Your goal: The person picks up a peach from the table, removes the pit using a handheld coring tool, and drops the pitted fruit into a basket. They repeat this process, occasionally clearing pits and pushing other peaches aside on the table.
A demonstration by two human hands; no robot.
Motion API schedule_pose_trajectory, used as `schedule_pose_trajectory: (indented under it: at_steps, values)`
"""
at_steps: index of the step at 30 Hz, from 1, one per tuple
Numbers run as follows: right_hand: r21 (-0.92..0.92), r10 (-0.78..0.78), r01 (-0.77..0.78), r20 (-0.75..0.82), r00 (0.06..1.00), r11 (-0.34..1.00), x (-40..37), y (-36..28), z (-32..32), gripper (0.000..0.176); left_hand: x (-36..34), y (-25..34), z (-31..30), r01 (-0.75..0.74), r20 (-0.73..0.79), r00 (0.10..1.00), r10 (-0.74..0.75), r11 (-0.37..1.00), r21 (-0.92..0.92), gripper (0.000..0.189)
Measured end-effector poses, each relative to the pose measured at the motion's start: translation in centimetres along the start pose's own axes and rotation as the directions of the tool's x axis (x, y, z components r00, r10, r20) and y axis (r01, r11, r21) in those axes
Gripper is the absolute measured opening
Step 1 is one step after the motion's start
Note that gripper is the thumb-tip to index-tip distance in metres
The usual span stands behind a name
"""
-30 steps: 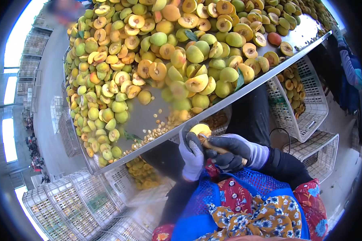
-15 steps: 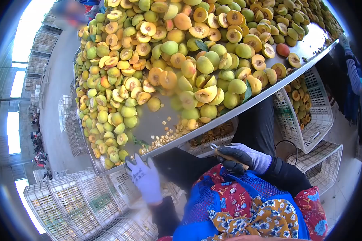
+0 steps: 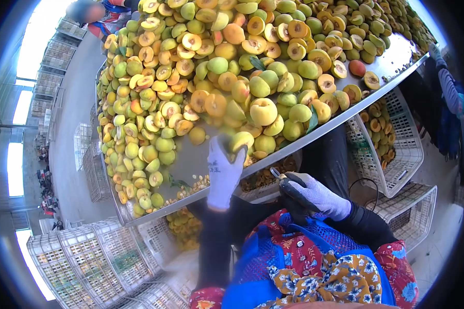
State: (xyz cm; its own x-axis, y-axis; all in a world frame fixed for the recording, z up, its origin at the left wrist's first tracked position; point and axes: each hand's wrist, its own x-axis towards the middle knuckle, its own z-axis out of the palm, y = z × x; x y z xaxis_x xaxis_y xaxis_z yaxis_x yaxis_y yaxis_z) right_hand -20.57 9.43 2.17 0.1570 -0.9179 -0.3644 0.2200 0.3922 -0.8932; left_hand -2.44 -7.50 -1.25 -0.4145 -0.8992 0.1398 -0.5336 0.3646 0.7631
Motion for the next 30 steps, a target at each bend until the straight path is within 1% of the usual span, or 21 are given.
schedule_pose_trajectory:
  at_steps: [1,2,3,4,5,7,9,12,13,14,17,20,21,22,23,24,25,26,27,29,30]
  values:
    - [-0.156,-0.082,0.072,-0.059,0.995,0.985,0.2,-0.3,0.2,0.026,-1.2,0.7,-0.2,0.172,-0.001,0.985,-0.174,0.978,-0.121,0.037]
    - [-0.310,-0.171,0.131,-0.104,0.980,0.942,0.3,-0.3,0.4,0.024,-2.1,1.4,-0.4,0.273,0.053,0.961,-0.271,0.904,-0.329,0.037]
    - [-0.531,-0.380,0.293,-0.059,0.923,0.795,0.6,-0.1,0.6,0.021,-2.9,2.0,-0.6,0.366,0.125,0.927,-0.354,0.776,-0.514,0.037]
    - [-0.636,-0.432,0.326,-0.014,0.902,0.700,0.5,-0.1,0.8,0.022,-3.6,2.6,-0.9,0.442,0.213,0.885,-0.414,0.602,-0.666,0.038]
    - [-0.727,-0.477,0.352,0.038,0.878,0.589,0.4,-0.1,1.1,0.024,-4.2,3.6,-1.5,0.501,0.286,0.862,-0.418,0.624,-0.599,0.039]
    - [-0.682,-0.333,0.227,-0.025,0.943,0.695,0.9,-0.1,1.9,0.031,-5.3,4.2,-1.0,0.458,0.290,0.885,-0.365,0.567,-0.685,0.038]
    - [-0.702,-0.324,0.214,-0.025,0.946,0.679,0.9,-0.5,2.6,0.033,-5.9,5.6,-0.5,0.419,0.286,0.904,-0.318,0.524,-0.742,0.039]
    - [-0.721,-0.326,0.201,-0.037,0.945,0.663,0.8,0.3,3.0,0.033,-7.3,4.7,0.3,0.439,0.269,0.892,-0.363,0.560,-0.702,0.037]
    - [-0.730,-0.313,0.193,-0.031,0.949,0.656,0.7,0.4,3.0,0.033,-7.5,4.9,0.5,0.385,0.181,0.921,-0.345,0.737,-0.555,0.036]
    - [-0.739,-0.300,0.184,-0.026,0.954,0.648,0.6,0.5,3.0,0.033,-7.8,4.4,0.9,0.363,0.150,0.930,-0.336,0.771,-0.523,0.034]
    - [-0.823,-0.441,0.419,0.236,0.866,0.384,0.7,2.0,2.6,0.029,-8.5,3.3,1.7,0.319,0.064,0.944,-0.324,0.842,-0.435,0.031]
    - [-0.628,-0.397,0.424,0.193,0.897,0.652,0.7,2.2,2.6,0.026,-8.4,5.6,2.0,0.303,-0.057,0.930,-0.362,0.848,-0.434,0.031]
    - [-0.422,-0.232,0.282,0.165,0.959,0.862,0.7,1.7,2.4,0.026,-8.7,5.8,2.3,0.272,-0.099,0.935,-0.340,0.869,-0.413,0.031]
    - [-0.183,-0.057,0.091,0.180,0.982,0.979,0.8,0.8,2.2,0.027,-8.9,5.9,2.6,0.240,-0.139,0.939,-0.315,0.889,-0.389,0.031]
    - [-0.104,-0.022,0.043,0.194,0.981,0.994,0.7,0.8,2.2,0.027,-9.0,6.1,2.7,0.209,-0.176,0.942,-0.287,0.908,-0.362,0.032]
    - [-0.025,0.013,-0.008,0.208,0.978,1.000,0.7,0.7,2.1,0.027,-8.9,6.1,2.7,0.223,-0.155,0.946,-0.286,0.916,-0.334,0.031]
    - [-0.116,-0.084,0.107,0.190,0.978,0.987,0.5,1.5,2.1,0.026,-8.9,6.2,2.5,0.236,-0.134,0.948,-0.287,0.923,-0.305,0.031]
    - [-0.325,-0.269,0.324,0.203,0.941,0.889,0.7,2.5,1.9,0.026,-8.8,6.2,2.4,0.248,-0.116,0.951,-0.288,0.929,-0.276,0.031]
    - [-0.525,-0.445,0.483,0.208,0.871,0.701,1.0,3.2,1.8,0.026,-8.9,6.1,2.5,0.294,-0.104,0.937,-0.334,0.913,-0.282,0.031]
    - [-0.744,-0.493,0.519,0.293,0.819,0.420,0.3,3.5,1.5,0.029,-9.0,5.4,2.7,0.378,-0.079,0.906,-0.416,0.878,-0.292,0.030]
    - [-0.817,-0.502,0.516,0.344,0.793,0.255,0.1,3.3,1.5,0.030,-8.9,5.2,2.7,0.363,-0.071,0.914,-0.398,0.886,-0.289,0.031]
